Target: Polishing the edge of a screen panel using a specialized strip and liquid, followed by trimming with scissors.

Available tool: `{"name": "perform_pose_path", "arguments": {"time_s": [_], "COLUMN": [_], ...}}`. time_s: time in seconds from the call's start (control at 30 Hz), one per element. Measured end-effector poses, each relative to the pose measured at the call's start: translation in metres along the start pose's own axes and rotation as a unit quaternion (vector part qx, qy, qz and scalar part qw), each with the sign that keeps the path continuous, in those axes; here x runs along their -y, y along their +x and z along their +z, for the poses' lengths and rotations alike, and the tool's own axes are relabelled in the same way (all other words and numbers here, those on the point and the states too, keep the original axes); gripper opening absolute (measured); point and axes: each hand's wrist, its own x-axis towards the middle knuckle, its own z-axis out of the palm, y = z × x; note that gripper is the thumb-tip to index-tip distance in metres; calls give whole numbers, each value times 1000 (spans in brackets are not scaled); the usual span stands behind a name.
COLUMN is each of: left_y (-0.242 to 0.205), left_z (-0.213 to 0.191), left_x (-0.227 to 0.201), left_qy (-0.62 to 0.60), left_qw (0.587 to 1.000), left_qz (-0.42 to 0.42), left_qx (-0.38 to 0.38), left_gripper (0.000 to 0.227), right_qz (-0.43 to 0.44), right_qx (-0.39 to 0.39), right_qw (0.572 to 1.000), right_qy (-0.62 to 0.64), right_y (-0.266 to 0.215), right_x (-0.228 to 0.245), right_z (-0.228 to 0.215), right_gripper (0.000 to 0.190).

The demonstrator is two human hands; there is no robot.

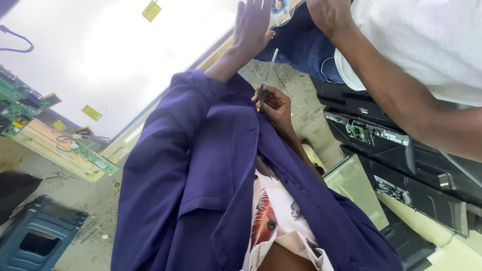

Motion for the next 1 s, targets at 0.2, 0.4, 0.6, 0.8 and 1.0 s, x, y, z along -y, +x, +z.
{"name": "perform_pose_path", "arguments": {"time_s": [0.2, 0.4, 0.6, 0.8, 1.0], "left_y": [29, 29, -39, -171, -240], "left_z": [32, 17, -35, -104, -113], "left_x": [-22, -29, -19, 18, 31], "left_qy": [98, 135, 169, 76, 82], "left_qw": [994, 988, 981, 966, 952], "left_qz": [8, -49, -82, -246, -295], "left_qx": [48, 51, 47, -11, -27], "left_gripper": [70, 90, 117, 97, 89], "right_qz": [56, 48, 24, -96, -180], "right_qx": [-37, 20, 69, 230, 359], "right_qw": [997, 998, 995, 932, 740], "right_qy": [29, -29, -74, -262, -540], "right_y": [-4, 8, 36, 86, 115], "right_x": [10, -4, -7, -2, -16], "right_z": [-30, -62, -73, -58, -32], "right_gripper": [29, 40, 40, 25, 50]}}
